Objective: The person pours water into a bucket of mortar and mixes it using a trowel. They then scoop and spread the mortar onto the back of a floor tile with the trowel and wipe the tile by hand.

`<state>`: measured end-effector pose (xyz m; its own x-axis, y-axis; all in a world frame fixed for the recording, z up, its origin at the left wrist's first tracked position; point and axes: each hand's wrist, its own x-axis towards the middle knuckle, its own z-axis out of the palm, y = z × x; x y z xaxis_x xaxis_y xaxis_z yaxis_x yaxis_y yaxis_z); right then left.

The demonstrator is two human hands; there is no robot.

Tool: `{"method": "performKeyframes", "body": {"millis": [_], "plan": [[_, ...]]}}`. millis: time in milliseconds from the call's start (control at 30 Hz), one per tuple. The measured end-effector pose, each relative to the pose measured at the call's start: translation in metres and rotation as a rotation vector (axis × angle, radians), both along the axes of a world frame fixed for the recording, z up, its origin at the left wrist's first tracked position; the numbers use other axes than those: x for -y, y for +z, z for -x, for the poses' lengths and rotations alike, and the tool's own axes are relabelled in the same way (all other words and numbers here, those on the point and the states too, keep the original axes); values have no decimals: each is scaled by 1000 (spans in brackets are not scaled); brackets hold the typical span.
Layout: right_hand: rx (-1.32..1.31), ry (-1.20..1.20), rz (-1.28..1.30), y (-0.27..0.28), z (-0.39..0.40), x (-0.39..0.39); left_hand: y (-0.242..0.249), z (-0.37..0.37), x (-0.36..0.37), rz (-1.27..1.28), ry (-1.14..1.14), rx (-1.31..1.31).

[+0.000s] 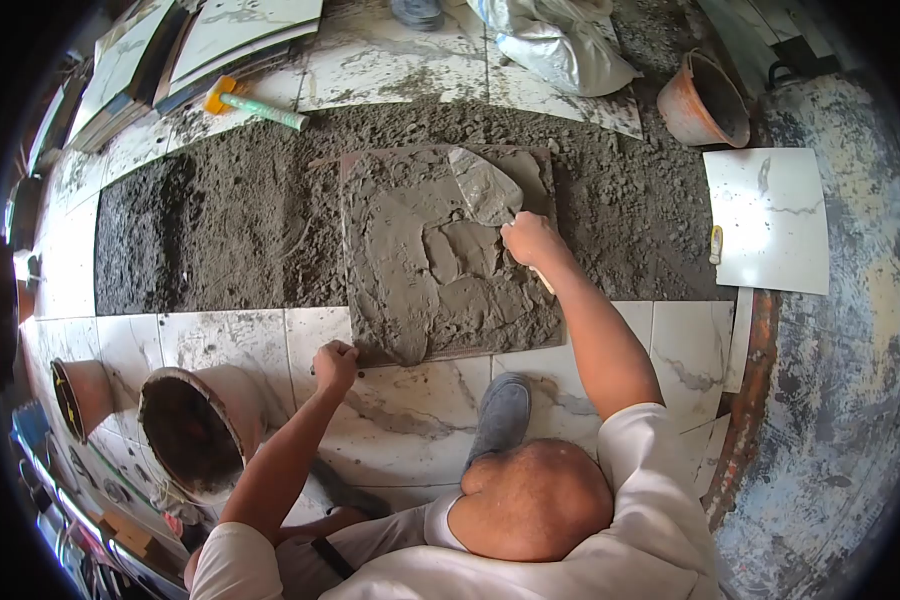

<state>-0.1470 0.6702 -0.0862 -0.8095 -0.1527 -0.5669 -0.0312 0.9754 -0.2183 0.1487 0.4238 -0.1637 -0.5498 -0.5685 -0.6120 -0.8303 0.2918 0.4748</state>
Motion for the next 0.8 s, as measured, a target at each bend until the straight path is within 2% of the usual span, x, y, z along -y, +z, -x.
{"method": "performKeyframes", "body": {"millis": [200,300,367,400,467,567,633,700,767,800], "plan": [[-81,-96,-29,-17,9,-54,-7,-1,1,-41,34,27],[-69,-35,-13,-33,19,-85,-9,-2,2,-60,38,33],[92,-221,118,-30,16,-93,-7,-1,2,-27,17,36],[92,-224,119,-28,12,-97,-5,0,2,-27,14,35],[137,-376,164,-17,-3,-100,0,1,1,6,-10,18],[177,-414,196,-24,-12,-126,4,4,0,17,-16,34],[146,-427,165,-35,-18,-149,0,3,1,25,-25,27],[-4,-353,133,-49,-27,-170,-2,1,3,30,-39,23],[-91,-348,127,-50,-43,-176,-5,1,3,19,-21,25],[19,-396,214,-17,-55,-157,-5,1,3,17,-24,32]]}}
